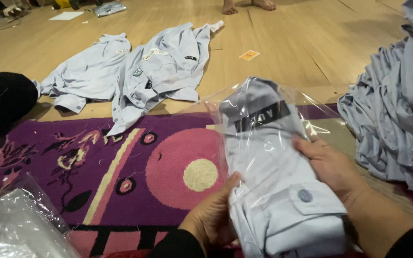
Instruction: The person picks up folded shirts one at a time, slides them into clear plastic bags, and seals the bags by folding over the adhesive flap.
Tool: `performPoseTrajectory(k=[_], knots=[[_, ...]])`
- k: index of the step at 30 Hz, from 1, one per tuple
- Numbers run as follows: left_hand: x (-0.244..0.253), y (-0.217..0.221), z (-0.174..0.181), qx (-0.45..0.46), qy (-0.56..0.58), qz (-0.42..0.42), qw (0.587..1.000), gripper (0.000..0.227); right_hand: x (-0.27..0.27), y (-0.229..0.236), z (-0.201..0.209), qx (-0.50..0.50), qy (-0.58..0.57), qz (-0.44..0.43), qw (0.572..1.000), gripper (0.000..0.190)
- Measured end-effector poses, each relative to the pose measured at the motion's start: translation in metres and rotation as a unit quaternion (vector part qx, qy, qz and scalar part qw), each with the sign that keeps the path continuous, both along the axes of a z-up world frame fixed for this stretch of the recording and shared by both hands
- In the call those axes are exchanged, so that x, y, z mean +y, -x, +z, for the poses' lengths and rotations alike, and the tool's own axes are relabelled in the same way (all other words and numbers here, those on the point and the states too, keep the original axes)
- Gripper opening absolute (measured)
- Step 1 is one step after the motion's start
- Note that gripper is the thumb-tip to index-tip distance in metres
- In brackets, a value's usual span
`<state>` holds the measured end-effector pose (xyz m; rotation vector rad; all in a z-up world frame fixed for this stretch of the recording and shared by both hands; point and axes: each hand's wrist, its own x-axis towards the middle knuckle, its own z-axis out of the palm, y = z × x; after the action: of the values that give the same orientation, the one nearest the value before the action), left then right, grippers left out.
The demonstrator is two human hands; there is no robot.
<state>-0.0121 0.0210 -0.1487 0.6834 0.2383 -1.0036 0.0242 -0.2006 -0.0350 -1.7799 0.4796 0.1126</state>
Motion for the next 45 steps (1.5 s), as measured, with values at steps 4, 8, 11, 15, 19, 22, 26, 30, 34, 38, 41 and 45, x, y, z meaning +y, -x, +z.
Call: performPoseTrajectory(k=[4, 8, 11, 15, 19, 22, 26, 30, 34, 38, 41, 45], knots=[[-0.028, 0.0, 0.081, -0.111, -0.459, 0.16, 0.867, 0.118, 0.03, 0.016, 0.026, 0.05, -0.096, -0.013, 0.994, 0.036], [-0.049, -0.007, 0.111, -0.478, -0.548, 0.217, 0.651, 0.098, 0.03, 0.011, -0.02, -0.009, 0.261, 0.079, 0.962, 0.031], [-0.068, -0.017, 0.129, -0.534, -0.606, 0.109, 0.579, 0.096, 0.023, 0.002, -0.05, -0.017, 0.405, 0.128, 0.905, 0.023], [-0.075, -0.033, 0.098, -0.571, -0.675, 0.1, 0.457, 0.025, 0.042, 0.014, -0.027, 0.026, 0.35, 0.119, 0.929, 0.054], [-0.073, -0.012, 0.094, -0.649, -0.626, 0.195, 0.385, 0.012, 0.016, 0.002, -0.063, -0.068, 0.209, 0.09, 0.971, 0.056], [-0.063, 0.035, 0.115, -0.729, -0.454, 0.139, 0.493, 0.014, -0.019, -0.023, -0.107, -0.153, -0.005, 0.02, 0.988, 0.032], [-0.041, 0.021, 0.089, -0.599, -0.463, 0.266, 0.596, 0.053, -0.011, -0.012, -0.083, -0.192, 0.114, 0.067, 0.972, 0.024], [-0.026, 0.008, 0.07, -0.151, -0.417, 0.123, 0.888, 0.113, 0.002, -0.013, -0.051, -0.03, 0.281, 0.008, 0.959, 0.047], [-0.027, 0.034, 0.04, -0.084, -0.21, 0.149, 0.963, 0.049, 0.012, 0.001, -0.032, -0.184, -0.13, 0.053, 0.973, 0.022], [-0.021, 0.04, 0.056, -0.031, -0.301, 0.094, 0.949, 0.054, -0.004, -0.034, -0.075, -0.197, -0.12, -0.054, 0.972, 0.034], [-0.019, 0.035, 0.061, -0.038, -0.348, 0.097, 0.932, 0.062, 0.002, -0.048, -0.077, -0.203, -0.05, -0.068, 0.975, 0.04], [-0.013, 0.026, 0.053, -0.065, -0.388, 0.131, 0.91, 0.076, 0.033, -0.02, -0.017, -0.032, 0.143, 0.002, 0.989, 0.068]])
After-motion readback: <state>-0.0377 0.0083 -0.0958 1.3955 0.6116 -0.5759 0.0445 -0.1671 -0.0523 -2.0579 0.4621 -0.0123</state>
